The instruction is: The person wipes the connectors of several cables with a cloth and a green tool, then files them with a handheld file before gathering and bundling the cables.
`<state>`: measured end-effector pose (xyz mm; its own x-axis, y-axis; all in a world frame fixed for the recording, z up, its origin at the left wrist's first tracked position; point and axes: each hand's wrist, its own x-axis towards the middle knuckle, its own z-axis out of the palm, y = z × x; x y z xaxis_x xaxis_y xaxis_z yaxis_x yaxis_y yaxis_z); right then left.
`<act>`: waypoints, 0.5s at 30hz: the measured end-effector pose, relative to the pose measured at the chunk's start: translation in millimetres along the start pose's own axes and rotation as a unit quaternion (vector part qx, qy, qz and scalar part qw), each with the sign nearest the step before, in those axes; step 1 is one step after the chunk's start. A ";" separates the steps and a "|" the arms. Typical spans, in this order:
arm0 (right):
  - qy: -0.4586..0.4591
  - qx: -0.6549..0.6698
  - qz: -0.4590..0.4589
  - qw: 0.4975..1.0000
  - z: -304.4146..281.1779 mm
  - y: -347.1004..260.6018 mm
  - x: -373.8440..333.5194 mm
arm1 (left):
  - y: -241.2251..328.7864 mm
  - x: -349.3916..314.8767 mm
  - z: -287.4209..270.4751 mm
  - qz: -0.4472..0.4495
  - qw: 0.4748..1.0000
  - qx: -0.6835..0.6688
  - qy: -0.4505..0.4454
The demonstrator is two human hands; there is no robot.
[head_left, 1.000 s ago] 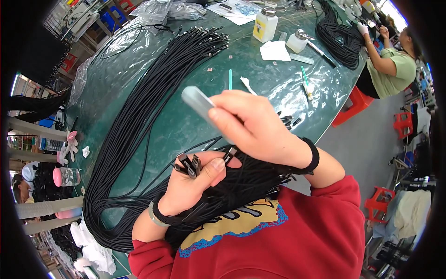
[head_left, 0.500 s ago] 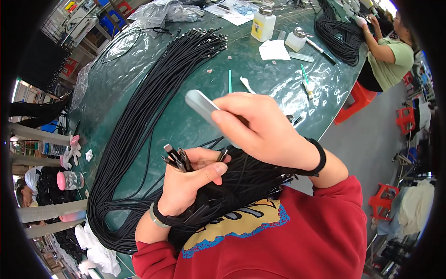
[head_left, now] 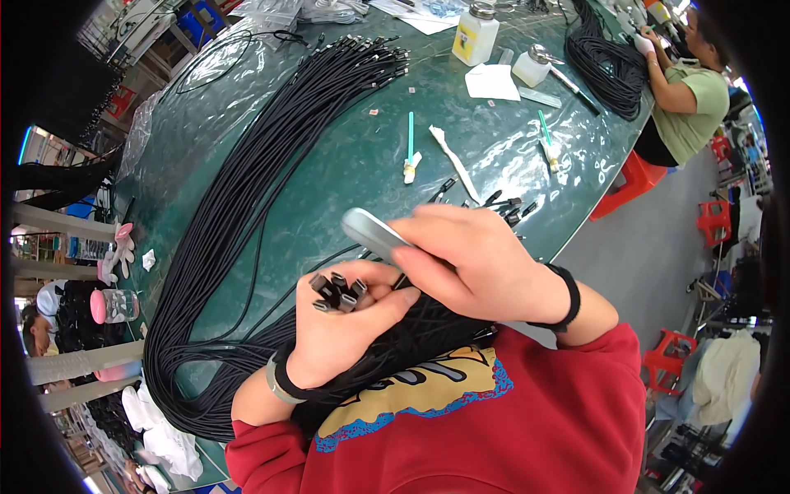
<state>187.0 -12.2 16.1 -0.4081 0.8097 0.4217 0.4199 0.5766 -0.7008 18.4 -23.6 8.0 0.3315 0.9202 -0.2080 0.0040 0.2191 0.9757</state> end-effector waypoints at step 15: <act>0.110 -0.026 0.029 0.993 7.7 6.8 10.1 | -4.6 -2.8 6.0 0.024 0.998 0.045 0.027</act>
<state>179.5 -0.9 11.1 -0.1976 0.8430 0.5003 0.4817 0.5280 -0.6994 23.1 -29.1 4.4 0.2824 0.9454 -0.1625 0.0746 0.1472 0.9863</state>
